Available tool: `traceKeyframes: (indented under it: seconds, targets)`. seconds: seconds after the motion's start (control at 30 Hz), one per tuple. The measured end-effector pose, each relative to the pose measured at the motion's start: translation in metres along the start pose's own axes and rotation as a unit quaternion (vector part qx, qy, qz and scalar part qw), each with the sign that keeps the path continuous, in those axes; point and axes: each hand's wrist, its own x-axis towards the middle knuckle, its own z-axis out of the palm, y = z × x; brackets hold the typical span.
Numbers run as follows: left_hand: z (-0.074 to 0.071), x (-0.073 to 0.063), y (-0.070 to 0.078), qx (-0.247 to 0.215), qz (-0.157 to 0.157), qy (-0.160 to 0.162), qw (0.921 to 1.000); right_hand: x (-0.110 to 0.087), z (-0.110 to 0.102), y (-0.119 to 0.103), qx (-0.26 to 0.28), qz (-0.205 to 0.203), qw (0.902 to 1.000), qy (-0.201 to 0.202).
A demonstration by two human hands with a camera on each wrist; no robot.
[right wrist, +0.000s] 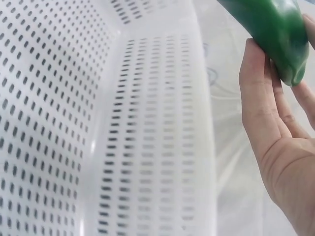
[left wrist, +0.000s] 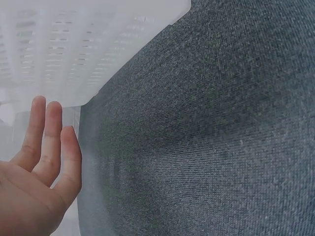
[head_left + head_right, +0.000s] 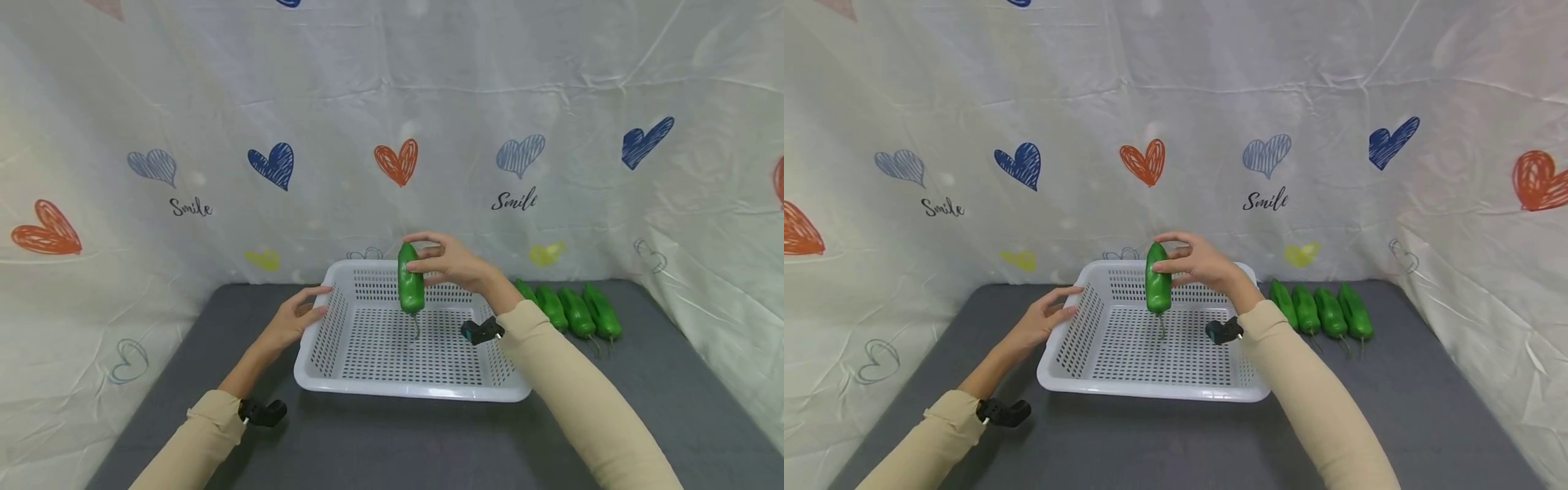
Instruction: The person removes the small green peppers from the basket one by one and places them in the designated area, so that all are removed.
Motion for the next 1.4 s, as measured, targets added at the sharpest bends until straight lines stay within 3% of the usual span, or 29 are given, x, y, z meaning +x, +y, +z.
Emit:
traceKeyframes:
  seconds: [0.3, 1.07, 1.27, 1.4]
  targets:
    - [0.000, 0.002, -0.001, 0.002, -0.003, -0.001, 1.0000, -0.024, -0.019, -0.013, -0.012, -0.025, 0.9995, 0.015]
    - [0.000, 0.002, -0.001, 0.005, -0.004, 0.002, 1.0000, -0.088, -0.082, -0.004, -0.046, -0.031, 0.9949, 0.084]
    - [0.001, 0.002, 0.000, -0.001, -0.004, 0.002, 1.0000, -0.109, -0.099, -0.003, -0.073, -0.042, 0.9883, 0.127]
    - [0.001, 0.002, 0.000, 0.000, -0.003, -0.001, 1.0000, -0.125, -0.108, -0.002, -0.091, -0.026, 0.9819, 0.164]
